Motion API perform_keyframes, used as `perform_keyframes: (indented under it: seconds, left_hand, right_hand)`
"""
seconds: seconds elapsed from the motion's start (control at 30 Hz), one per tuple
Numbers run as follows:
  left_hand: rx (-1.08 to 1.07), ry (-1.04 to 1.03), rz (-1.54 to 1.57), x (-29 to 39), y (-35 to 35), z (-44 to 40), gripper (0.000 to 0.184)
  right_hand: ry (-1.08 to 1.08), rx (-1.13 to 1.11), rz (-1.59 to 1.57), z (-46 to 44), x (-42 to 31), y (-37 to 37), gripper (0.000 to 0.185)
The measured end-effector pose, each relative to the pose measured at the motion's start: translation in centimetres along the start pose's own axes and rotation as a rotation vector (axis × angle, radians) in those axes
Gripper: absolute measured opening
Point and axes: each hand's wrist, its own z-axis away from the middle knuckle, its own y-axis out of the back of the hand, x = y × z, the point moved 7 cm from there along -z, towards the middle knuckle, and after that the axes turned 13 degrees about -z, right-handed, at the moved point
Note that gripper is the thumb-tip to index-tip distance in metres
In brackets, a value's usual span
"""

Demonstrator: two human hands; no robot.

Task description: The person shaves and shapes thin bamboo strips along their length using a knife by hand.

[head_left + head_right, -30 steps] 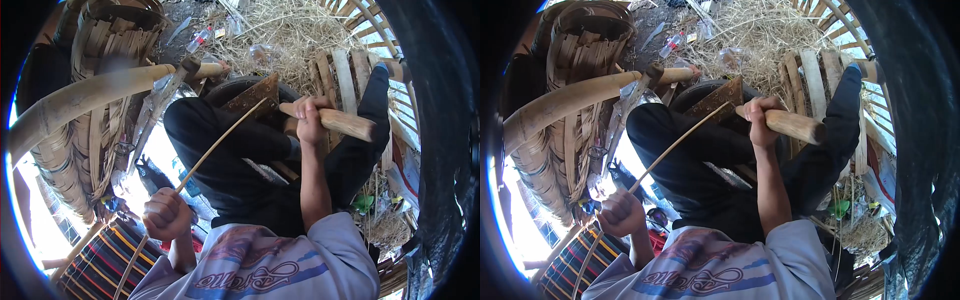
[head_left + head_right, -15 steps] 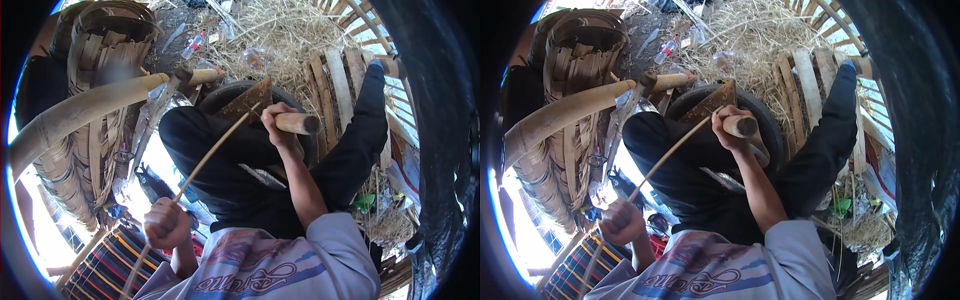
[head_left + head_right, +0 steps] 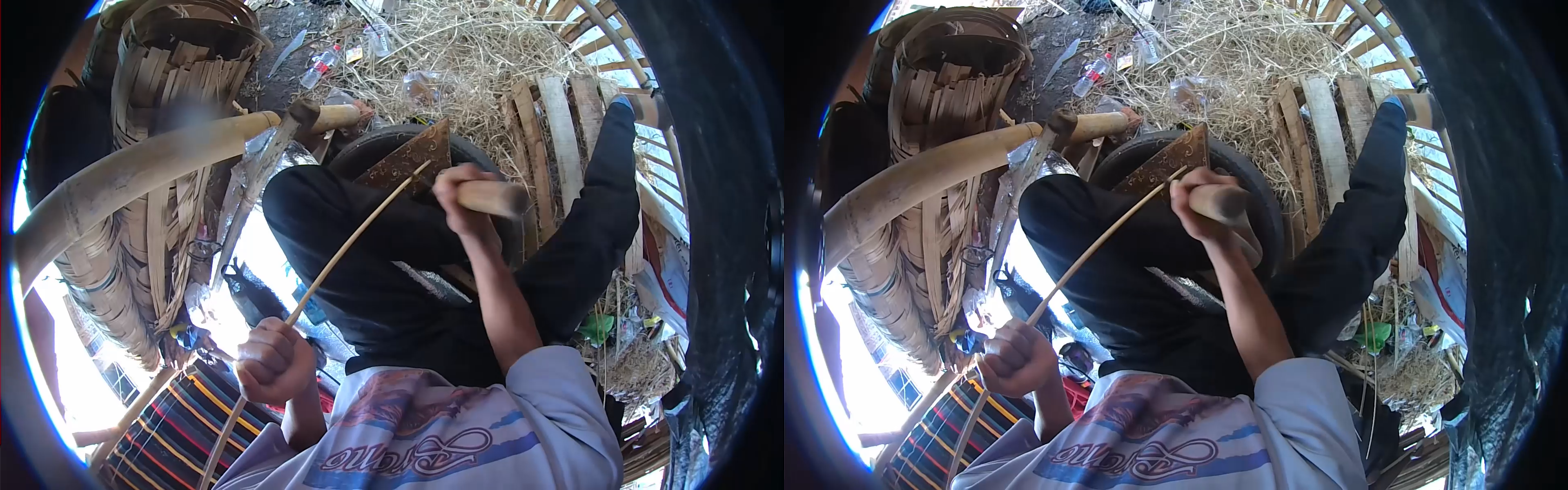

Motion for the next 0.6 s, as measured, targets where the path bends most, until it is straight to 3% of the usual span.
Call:
perform_keyframes:
  seconds: [0.03,0.13,0.2,0.27,0.3,0.33,0.4,0.47,0.53,0.6]
  left_hand:
    - [0.008,-0.003,-0.006,0.0,0.0,-0.1,0.049]
    - [0.026,0.013,-0.019,0.0,0.1,-0.2,0.048]
    - [0.018,-0.021,-0.033,0.1,-0.2,0.0,0.047]
    - [0.023,-0.016,-0.045,0.1,-0.4,0.0,0.046]
    - [0.023,-0.003,-0.084,-0.1,-0.5,0.0,0.047]
    - [0.022,-0.002,-0.117,-0.3,-0.8,0.0,0.047]
    - [0.044,-0.076,-0.081,-0.3,-0.5,-0.5,0.048]
    - [0.006,-0.017,-0.036,0.0,-0.4,-0.6,0.049]
    - [0.019,-0.009,-0.043,-0.2,0.0,-0.6,0.049]
    - [0.053,0.002,-0.039,-0.2,0.4,-0.1,0.05]
  right_hand:
    - [-0.015,0.007,0.027,1.0,2.6,0.6,0.013]
    - [0.074,0.027,0.003,-1.1,-0.6,0.9,0.012]
    - [0.203,-0.022,-0.245,-2.2,-5.0,-0.8,0.014]
    - [0.246,-0.123,-0.283,-1.8,-5.4,-2.3,0.016]
    - [0.136,-0.168,0.128,-1.1,-3.5,-2.6,0.018]
    - [-0.015,-0.164,-0.022,0.8,1.2,-2.0,0.02]
    - [0.245,-0.151,0.196,-1.0,-3.0,-2.9,0.019]
    - [0.163,-0.144,-0.161,-1.3,-4.2,-3.2,0.016]
    - [0.262,-0.185,-0.106,-1.8,-5.9,-3.8,0.016]
    - [0.144,-0.252,-0.126,-0.3,-3.3,-3.9,0.012]
